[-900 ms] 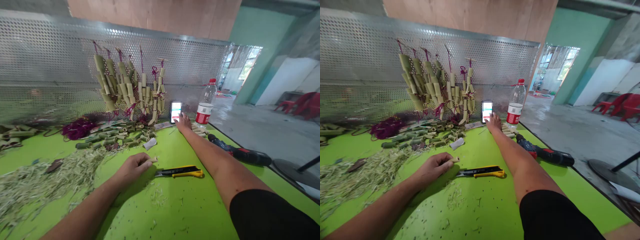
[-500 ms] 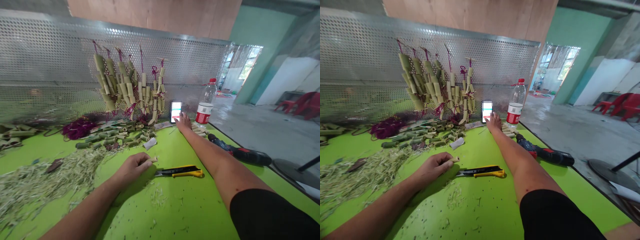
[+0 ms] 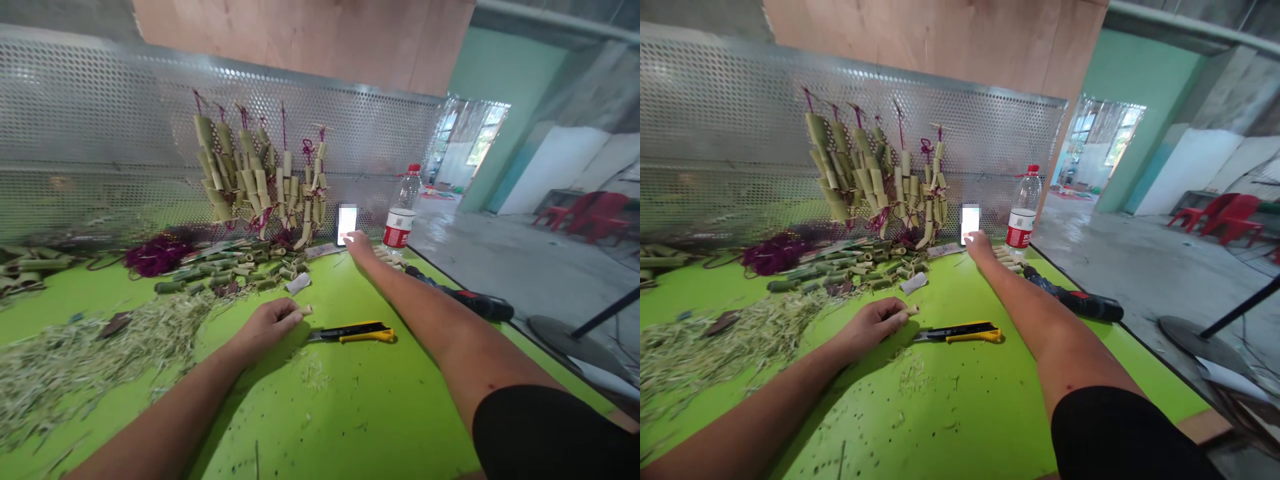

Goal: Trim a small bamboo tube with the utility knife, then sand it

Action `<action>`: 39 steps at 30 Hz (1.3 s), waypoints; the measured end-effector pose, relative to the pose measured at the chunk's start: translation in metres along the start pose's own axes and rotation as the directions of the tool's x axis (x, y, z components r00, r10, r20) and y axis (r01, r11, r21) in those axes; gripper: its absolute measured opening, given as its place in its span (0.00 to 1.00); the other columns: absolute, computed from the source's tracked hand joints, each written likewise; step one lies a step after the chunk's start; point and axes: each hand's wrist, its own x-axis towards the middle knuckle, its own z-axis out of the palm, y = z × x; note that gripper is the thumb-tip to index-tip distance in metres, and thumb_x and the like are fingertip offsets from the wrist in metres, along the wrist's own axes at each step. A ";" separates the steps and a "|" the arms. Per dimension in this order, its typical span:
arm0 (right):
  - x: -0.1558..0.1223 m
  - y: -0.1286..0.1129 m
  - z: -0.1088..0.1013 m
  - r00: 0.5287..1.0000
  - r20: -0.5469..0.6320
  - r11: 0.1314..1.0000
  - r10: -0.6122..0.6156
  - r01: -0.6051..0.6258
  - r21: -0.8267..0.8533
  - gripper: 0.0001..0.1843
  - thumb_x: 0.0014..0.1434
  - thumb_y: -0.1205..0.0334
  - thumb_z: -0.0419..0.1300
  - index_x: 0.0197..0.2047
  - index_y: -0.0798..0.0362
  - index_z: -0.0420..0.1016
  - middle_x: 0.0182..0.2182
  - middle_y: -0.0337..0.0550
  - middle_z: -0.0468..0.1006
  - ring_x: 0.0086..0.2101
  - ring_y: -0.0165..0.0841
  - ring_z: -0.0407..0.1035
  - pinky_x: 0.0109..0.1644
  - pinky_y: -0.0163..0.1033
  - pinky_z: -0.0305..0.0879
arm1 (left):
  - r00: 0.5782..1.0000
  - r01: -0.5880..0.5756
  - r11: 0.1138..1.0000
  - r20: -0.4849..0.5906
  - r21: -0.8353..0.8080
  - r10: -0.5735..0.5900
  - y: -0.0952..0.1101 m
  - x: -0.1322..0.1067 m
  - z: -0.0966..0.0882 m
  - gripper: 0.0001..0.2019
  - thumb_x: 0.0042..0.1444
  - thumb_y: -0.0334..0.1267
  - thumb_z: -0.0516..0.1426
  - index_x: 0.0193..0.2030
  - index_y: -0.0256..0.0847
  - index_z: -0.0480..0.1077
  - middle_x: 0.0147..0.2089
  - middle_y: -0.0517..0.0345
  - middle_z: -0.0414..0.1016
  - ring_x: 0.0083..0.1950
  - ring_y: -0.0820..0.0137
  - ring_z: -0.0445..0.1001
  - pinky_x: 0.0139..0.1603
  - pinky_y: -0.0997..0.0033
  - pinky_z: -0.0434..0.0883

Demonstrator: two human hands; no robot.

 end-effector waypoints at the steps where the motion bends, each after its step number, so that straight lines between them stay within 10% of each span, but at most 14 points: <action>1: -0.007 -0.005 -0.007 0.998 0.052 1.000 -0.023 0.023 0.004 0.21 0.65 0.59 0.47 0.52 0.59 0.76 0.49 0.54 0.76 0.47 0.39 0.68 0.53 0.39 0.61 | 1.000 -0.005 1.000 -0.006 -0.018 0.004 0.000 0.000 0.000 0.18 0.57 0.53 0.54 0.35 0.39 0.69 0.26 0.62 0.66 0.27 0.73 0.61 0.28 0.74 0.58; 10: -0.116 -0.047 -0.077 0.869 0.421 0.965 -0.261 0.250 0.082 0.18 0.61 0.49 0.56 0.44 0.50 0.81 0.44 0.47 0.81 0.40 0.38 0.73 0.41 0.38 0.67 | 0.993 -0.080 0.974 -0.098 -0.210 0.060 -0.003 0.002 0.001 0.17 0.61 0.53 0.51 0.38 0.39 0.65 0.27 0.62 0.68 0.24 0.75 0.63 0.26 0.75 0.58; 21: -0.209 -0.060 -0.103 0.871 0.268 0.908 -0.412 0.418 0.035 0.34 0.63 0.42 0.53 0.66 0.54 0.65 0.60 0.56 0.69 0.58 0.49 0.62 0.62 0.55 0.57 | 0.975 -0.114 0.984 -0.204 -0.139 0.084 -0.007 0.006 -0.003 0.15 0.61 0.51 0.52 0.37 0.39 0.65 0.26 0.63 0.67 0.25 0.75 0.62 0.29 0.75 0.60; 30: -0.213 -0.039 -0.087 0.884 0.247 0.916 -0.396 0.362 0.174 0.33 0.66 0.44 0.50 0.64 0.58 0.66 0.56 0.57 0.72 0.57 0.46 0.63 0.62 0.52 0.59 | 0.976 -0.103 0.988 -0.201 -0.113 0.079 -0.005 0.003 -0.002 0.18 0.59 0.53 0.54 0.40 0.38 0.69 0.26 0.62 0.68 0.25 0.74 0.63 0.28 0.75 0.60; 39: -0.217 -0.043 -0.090 0.792 0.314 0.851 -0.524 0.477 0.218 0.31 0.64 0.41 0.53 0.59 0.55 0.71 0.50 0.53 0.76 0.51 0.43 0.66 0.57 0.47 0.61 | 0.956 -0.066 0.997 -0.289 -0.041 0.052 0.008 -0.001 -0.003 0.19 0.54 0.52 0.59 0.43 0.38 0.76 0.33 0.58 0.74 0.28 0.73 0.65 0.29 0.74 0.60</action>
